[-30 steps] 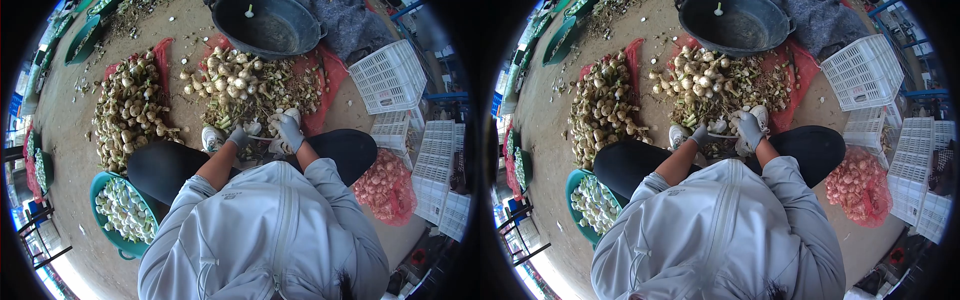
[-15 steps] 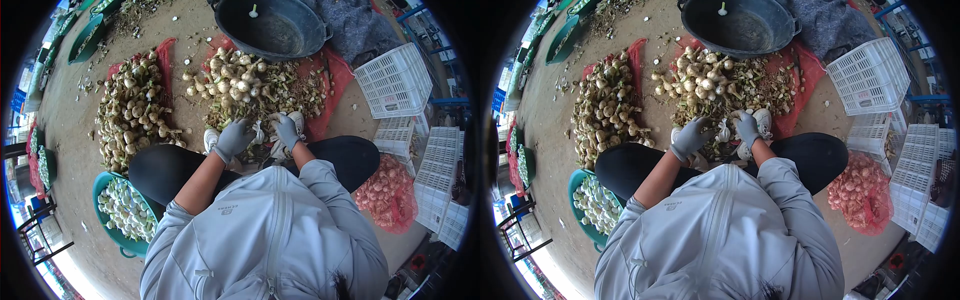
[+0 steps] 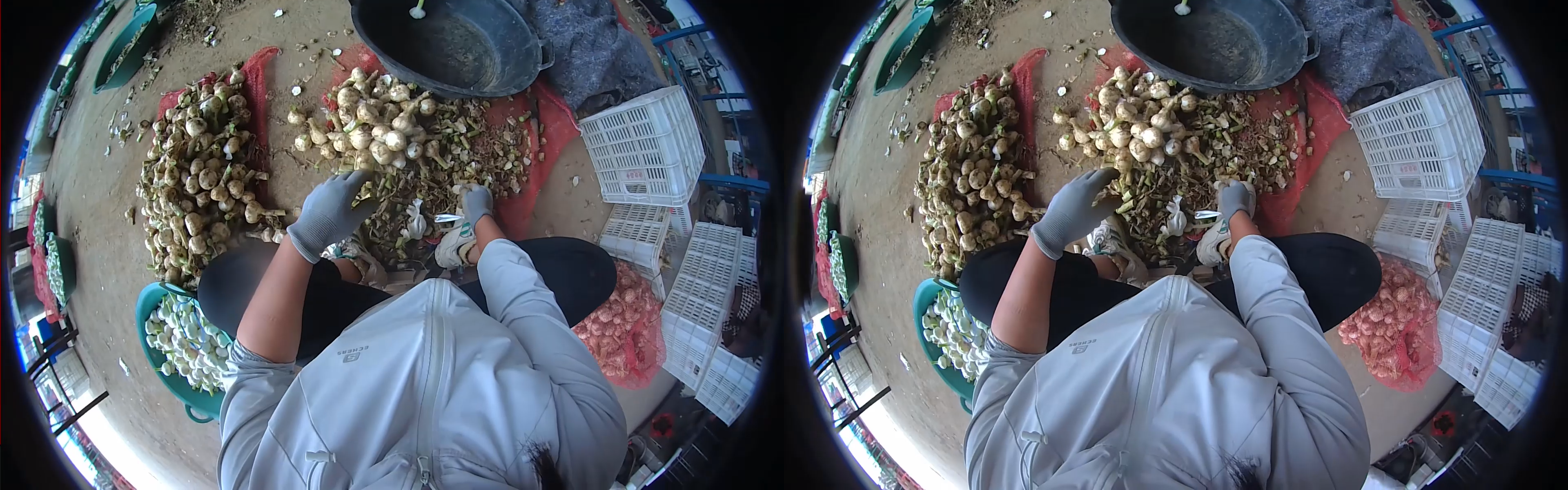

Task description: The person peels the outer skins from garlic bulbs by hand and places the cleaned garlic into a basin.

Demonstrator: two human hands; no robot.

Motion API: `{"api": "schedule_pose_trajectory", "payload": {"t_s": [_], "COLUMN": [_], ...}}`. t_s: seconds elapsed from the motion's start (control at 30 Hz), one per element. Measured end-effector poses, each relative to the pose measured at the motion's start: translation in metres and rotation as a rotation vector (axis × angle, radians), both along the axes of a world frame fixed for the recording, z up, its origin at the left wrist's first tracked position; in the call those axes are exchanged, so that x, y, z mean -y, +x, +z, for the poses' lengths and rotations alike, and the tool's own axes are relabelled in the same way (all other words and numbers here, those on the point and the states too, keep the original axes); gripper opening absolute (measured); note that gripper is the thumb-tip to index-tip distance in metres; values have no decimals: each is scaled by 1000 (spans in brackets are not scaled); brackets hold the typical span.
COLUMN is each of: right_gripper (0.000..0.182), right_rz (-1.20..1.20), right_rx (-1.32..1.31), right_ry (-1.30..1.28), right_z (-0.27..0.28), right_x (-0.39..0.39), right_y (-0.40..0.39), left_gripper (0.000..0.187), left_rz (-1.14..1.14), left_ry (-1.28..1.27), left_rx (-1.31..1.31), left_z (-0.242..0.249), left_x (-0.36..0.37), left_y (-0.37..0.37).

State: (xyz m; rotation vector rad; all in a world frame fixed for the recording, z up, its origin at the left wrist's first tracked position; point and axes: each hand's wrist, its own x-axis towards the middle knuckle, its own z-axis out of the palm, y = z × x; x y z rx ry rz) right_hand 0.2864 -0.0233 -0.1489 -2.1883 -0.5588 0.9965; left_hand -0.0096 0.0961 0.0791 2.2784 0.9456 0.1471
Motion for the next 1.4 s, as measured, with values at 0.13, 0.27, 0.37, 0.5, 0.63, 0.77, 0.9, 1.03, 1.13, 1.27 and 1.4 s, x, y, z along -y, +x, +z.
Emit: {"api": "schedule_pose_trajectory", "payload": {"t_s": [0.13, 0.27, 0.37, 0.5, 0.63, 0.77, 0.9, 1.03, 1.13, 1.27, 1.4], "right_gripper": [27, 21, 12, 14, 27, 29, 21, 22, 23, 27, 32], "right_rz": [318, 347, 101, 178, 166, 56, -365, -577, -546, -533, -582], "right_rx": [159, 323, -30, 436, 544, 665, 488, 338, 432, 386, 258], "right_ry": [-107, 14, 159, -32, 66, -278, -589, -299, -362, -504, -559], "right_z": [-85, 83, 179, 254, 154, 39, -69, -70, -69, -88, -91], "right_x": [-13, -47, -54, -18, 64, 170, 265, 278, 249, 230, 237], "right_y": [78, 145, 205, 224, 258, 216, 165, 128, 136, 130, 104], "left_gripper": [41, 41, 41, 41, 40, 41, 38, 36, 37, 38, 41], "left_rz": [33, 54, -10, -69, -69, -66, -35, -48, -43, -25, -47], "left_ry": [-32, -47, -96, -80, -56, -126, -167, -231, -261, -336, -364], "left_rx": [41, 97, 49, -22, 44, 7, -50, -74, -146, -161, -207], "left_z": [-1, 1, 11, 18, 12, -10, -32, -38, -46, -62, -71], "left_x": [-13, -16, -11, -4, -2, -4, -7, -6, -5, 1, 16], "left_y": [1, 4, 12, 20, 23, 19, 10, 24, 29, 27, 23]}}
